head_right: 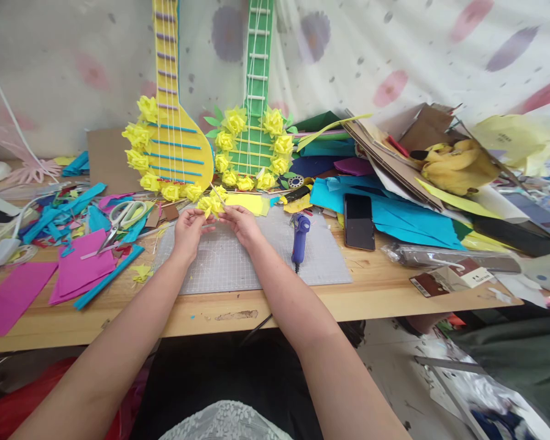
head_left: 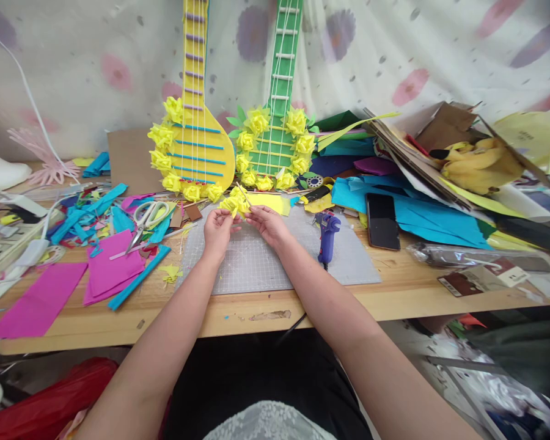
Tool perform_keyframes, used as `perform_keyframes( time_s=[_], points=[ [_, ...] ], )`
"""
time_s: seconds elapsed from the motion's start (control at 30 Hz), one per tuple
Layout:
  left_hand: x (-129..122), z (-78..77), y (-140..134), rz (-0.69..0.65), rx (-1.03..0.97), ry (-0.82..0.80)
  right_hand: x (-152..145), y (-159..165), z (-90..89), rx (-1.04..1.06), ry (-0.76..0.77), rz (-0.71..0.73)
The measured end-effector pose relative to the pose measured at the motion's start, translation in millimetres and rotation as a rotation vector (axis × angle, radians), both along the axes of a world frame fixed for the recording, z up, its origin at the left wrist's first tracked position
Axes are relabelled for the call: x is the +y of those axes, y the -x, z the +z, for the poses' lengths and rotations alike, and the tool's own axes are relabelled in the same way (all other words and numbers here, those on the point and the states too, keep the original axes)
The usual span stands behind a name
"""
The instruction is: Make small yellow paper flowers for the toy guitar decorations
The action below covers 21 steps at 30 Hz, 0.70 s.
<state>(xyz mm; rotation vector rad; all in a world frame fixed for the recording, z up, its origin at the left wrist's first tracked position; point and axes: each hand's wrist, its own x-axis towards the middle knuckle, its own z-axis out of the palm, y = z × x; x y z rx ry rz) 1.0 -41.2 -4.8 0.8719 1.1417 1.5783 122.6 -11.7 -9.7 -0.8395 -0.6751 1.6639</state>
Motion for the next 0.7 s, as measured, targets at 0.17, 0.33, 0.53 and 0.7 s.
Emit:
perform_keyframes(
  time_s=[0.17, 0.33, 0.53, 0.7],
  points=[
    [-0.3, -0.4, 0.3, -0.002, -0.012, -0.01, -0.3, -0.5, 0.1, -0.023, -0.014, 0.002],
    [1.4, -1.5, -0.1, 0.009, 0.023, 0.011, -1.2, 1.9, -2.9, -0.166, -0.116, -0.056],
    [2.8, -8.2, 1.3, 0.041, 0.168, -0.058, -4.5, 7.3, -1.5, -0.31, -0.245, -0.12],
    [1.6, -8.6, 2.7, 0.097, 0.197, -0.093, -4.3, 5.0, 0.7, -0.316, -0.248, -0.135]
  ],
)
